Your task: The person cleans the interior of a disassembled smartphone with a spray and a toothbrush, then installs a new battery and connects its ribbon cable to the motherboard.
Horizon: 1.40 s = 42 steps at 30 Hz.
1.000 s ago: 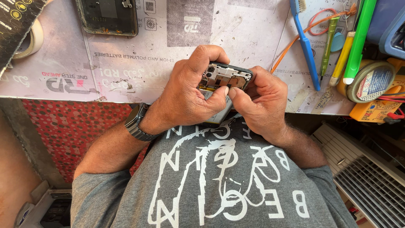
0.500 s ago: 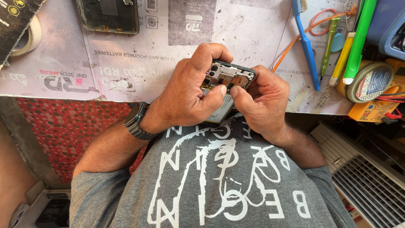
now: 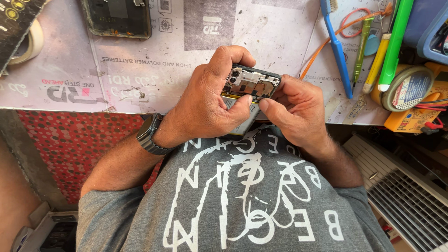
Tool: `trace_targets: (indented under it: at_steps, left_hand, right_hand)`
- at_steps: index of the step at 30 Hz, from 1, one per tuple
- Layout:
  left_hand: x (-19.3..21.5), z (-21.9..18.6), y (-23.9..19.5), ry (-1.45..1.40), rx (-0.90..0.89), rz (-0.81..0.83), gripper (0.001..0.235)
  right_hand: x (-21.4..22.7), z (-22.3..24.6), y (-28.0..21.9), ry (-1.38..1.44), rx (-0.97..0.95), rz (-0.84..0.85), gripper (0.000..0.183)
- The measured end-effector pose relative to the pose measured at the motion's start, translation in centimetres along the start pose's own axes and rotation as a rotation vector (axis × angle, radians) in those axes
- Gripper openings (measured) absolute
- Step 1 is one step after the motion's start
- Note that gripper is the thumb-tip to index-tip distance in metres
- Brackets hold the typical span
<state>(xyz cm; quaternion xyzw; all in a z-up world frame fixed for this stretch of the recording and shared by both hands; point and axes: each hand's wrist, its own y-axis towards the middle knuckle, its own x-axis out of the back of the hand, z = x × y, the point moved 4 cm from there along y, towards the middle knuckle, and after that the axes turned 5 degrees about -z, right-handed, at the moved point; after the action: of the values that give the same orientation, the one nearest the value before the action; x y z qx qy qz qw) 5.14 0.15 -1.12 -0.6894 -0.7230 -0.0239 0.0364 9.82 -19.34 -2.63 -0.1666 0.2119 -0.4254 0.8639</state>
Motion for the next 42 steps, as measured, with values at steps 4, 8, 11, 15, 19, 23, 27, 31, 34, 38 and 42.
trace_targets:
  at_steps: [4,8,11,15,19,23,27,31,34,38,42]
  left_hand:
    - [0.0,0.1,0.1,-0.012,0.108,0.04,0.048]
    - [0.2,0.3,0.0,0.031,0.14,0.088,0.052]
    - [0.3,0.0,0.1,-0.015,0.001,0.071,0.057]
    - [0.4,0.0,-0.2,-0.029,-0.03,0.025,0.059]
    - [0.4,-0.7,-0.1,0.027,-0.156,-0.07,0.056]
    - [0.4,-1.2,0.2,0.127,-0.113,-0.124,0.031]
    - [0.2,-1.8,-0.3,0.211,-0.174,-0.193,0.026]
    - [-0.5,-2.5,-0.9,0.241,-0.228,-0.271,0.025]
    - [-1.1,-3.3,-1.3,0.33,-0.298,-0.315,0.025]
    - [-1.7,-3.7,-1.9,0.358,-0.286,-0.351,0.022]
    - [-2.2,-3.4,-2.3,0.287,-0.256,-0.362,0.016]
  right_hand:
    - [0.3,0.2,0.1,0.045,-0.015,0.063,0.024]
    - [0.1,0.7,-0.1,0.11,-0.018,0.118,0.026]
    - [0.1,0.6,-0.1,0.109,-0.03,0.104,0.03]
    - [0.1,0.1,-0.3,0.075,-0.015,0.058,0.028]
    - [0.1,-0.1,-0.1,0.133,0.036,-0.052,0.024]
    - [0.0,0.1,0.3,0.098,0.114,-0.111,0.023]
    - [-0.6,0.0,-0.1,0.093,0.165,-0.159,0.023]
    - [-1.3,0.2,-0.2,0.044,0.224,-0.217,0.022]
    - [-1.9,0.6,-0.4,0.067,0.29,-0.214,0.021]
    - [-2.2,0.7,-0.7,0.066,0.336,-0.208,0.02]
    - [-2.3,0.6,-1.2,0.076,0.373,-0.186,0.021]
